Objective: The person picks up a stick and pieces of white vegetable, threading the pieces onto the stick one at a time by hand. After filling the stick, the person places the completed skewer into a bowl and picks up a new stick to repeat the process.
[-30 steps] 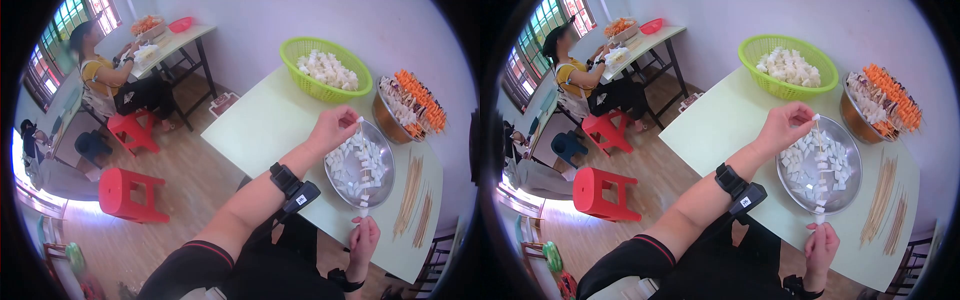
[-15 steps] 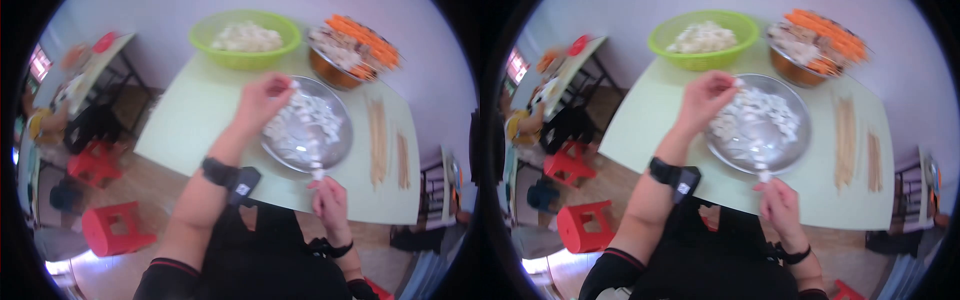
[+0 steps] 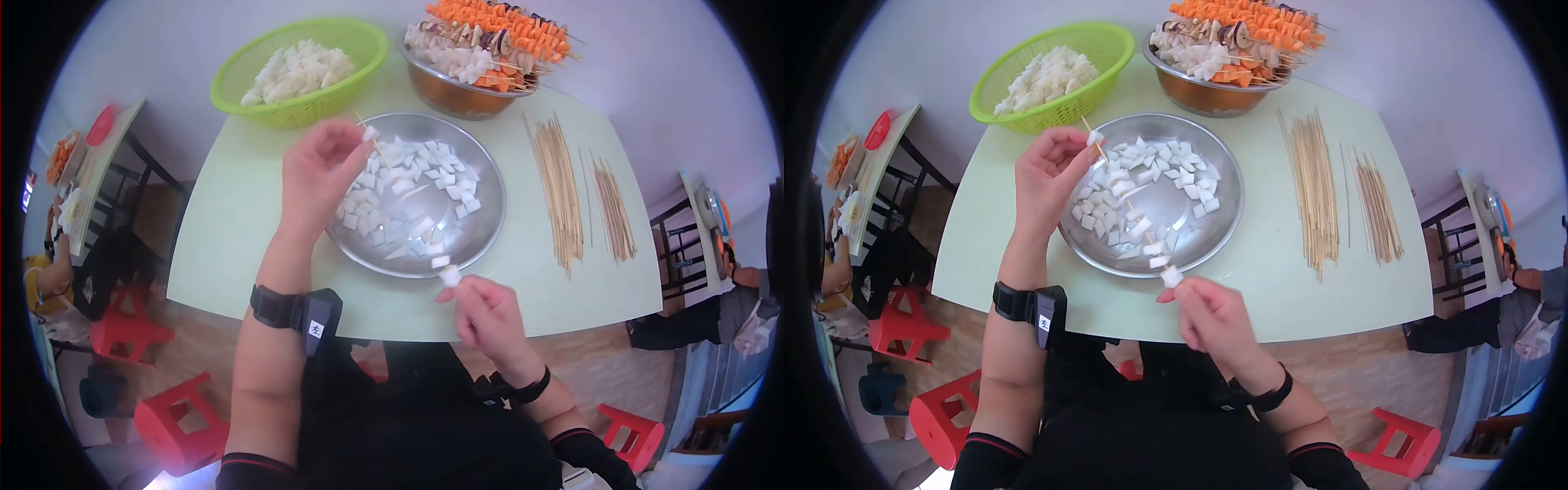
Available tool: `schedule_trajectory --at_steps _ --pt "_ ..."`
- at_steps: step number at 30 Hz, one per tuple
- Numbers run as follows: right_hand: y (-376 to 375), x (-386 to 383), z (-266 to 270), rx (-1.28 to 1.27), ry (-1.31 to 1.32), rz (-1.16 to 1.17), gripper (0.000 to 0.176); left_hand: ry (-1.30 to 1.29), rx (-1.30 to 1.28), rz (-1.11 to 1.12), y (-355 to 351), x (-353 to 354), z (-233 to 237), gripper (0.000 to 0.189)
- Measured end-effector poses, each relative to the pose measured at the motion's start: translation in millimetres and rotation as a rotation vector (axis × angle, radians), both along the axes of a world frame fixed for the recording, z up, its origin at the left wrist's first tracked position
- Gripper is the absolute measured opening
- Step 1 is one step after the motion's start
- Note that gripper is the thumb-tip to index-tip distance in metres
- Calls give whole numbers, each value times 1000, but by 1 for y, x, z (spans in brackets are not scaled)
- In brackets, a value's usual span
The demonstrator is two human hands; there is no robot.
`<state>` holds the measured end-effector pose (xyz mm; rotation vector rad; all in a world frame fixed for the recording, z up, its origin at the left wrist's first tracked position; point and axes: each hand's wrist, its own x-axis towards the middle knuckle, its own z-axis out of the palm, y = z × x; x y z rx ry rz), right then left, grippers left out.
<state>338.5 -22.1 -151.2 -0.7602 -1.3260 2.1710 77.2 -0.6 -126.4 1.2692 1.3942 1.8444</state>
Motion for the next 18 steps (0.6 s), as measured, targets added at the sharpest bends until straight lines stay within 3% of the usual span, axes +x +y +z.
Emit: schedule_trajectory --at_steps 2,3,5,12,14,18 --pt "-11 -9 -7 753 -301 -167 27 -1 -10 1 0 0 -2 18" --pt "-10 -9 -6 753 -300 -167 27 22 -7 -23 1 1 -4 18" --pt "-8 -9 -4 513 -230 -73 26 44 -5 -46 0 1 -4 18" --pt "3 -4 1 223 -152 -27 26 3 -12 -70 -1 2 -3 19" --pt "12 0 -7 -170 239 58 26 20 4 -83 -1 3 -5 19" --pt "9 3 -8 -186 247 47 26 26 0 -101 0 7 -5 20"
